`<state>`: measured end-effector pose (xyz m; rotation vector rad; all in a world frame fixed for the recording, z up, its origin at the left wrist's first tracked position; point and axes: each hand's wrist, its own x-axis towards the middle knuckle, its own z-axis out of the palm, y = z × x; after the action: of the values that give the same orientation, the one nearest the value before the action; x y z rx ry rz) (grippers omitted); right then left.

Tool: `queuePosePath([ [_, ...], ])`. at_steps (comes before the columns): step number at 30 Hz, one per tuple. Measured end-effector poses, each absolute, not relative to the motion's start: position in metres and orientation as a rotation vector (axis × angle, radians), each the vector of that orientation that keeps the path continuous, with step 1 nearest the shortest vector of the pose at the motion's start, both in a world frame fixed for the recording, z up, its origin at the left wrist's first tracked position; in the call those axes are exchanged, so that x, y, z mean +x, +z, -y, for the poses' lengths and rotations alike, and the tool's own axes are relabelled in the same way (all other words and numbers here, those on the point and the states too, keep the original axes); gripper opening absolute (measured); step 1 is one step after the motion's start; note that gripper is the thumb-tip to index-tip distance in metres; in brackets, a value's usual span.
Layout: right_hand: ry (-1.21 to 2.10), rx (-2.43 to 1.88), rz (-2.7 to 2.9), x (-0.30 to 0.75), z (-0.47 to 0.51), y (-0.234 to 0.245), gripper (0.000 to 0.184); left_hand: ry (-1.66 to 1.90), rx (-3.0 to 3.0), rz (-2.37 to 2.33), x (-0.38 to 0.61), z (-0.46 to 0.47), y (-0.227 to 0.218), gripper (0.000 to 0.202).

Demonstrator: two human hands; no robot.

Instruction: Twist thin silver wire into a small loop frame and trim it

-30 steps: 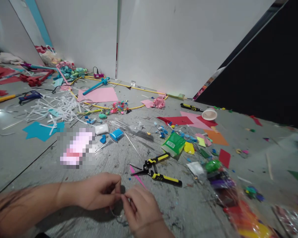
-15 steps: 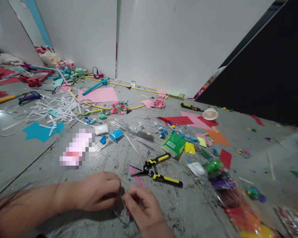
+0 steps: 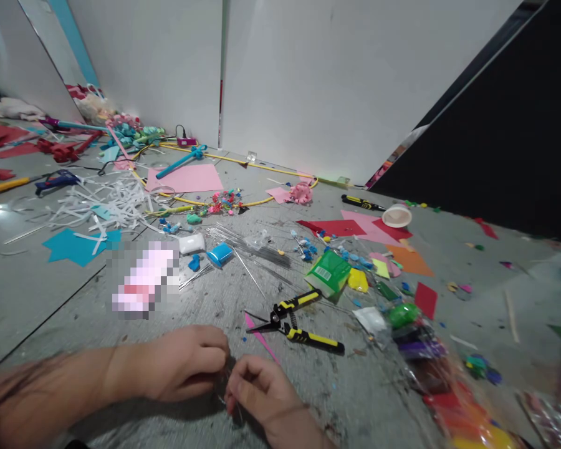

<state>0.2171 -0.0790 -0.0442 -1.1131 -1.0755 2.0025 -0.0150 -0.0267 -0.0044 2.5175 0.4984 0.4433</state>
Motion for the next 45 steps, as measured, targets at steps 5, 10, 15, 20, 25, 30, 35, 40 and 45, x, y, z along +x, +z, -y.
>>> queuePosePath([
  [5, 2.09, -1.096, 1.041, 0.214, 0.079, -0.041, 0.048, 0.386, 2.489, -0.555, -0.015, 0.027, -0.003, 0.015],
  [10, 2.04, -1.131, 0.928, 0.21, 0.079, -0.029, 0.039, 0.413, 2.352, -0.596, -0.014, 0.029, -0.004, 0.016],
  [15, 2.063, -1.135, 0.865, 0.208, 0.08, -0.025, 0.038, 0.491, 1.981, -0.73, -0.011, 0.032, -0.001, 0.009],
  [20, 2.029, -1.175, 0.825, 0.205, 0.084, -0.015, 0.036, 0.377, 1.373, -0.714, -0.007, 0.031, -0.003, 0.028],
  [25, 1.952, -1.243, 0.874, 0.204, 0.083, -0.012, 0.042, 0.339, 1.029, -0.663, -0.003, 0.029, -0.014, 0.066],
  [30, 1.923, -1.261, 0.991, 0.209, 0.081, -0.03, 0.039, 0.362, 1.005, -0.635, -0.002, 0.029, -0.014, 0.065],
  [35, 1.881, -1.304, 1.078, 0.209, 0.085, -0.039, 0.038, 0.332, 1.099, -0.7, -0.005, 0.03, -0.01, 0.065],
  [40, 1.765, -1.371, 1.231, 0.202, 0.087, -0.026, 0.037, 0.314, 1.218, -0.737, -0.01, 0.027, -0.009, 0.043],
  [45, 1.629, -1.406, 1.52, 0.193, 0.089, -0.009, 0.028, 0.12, 1.204, -0.659, -0.013, 0.022, -0.007, 0.012],
])
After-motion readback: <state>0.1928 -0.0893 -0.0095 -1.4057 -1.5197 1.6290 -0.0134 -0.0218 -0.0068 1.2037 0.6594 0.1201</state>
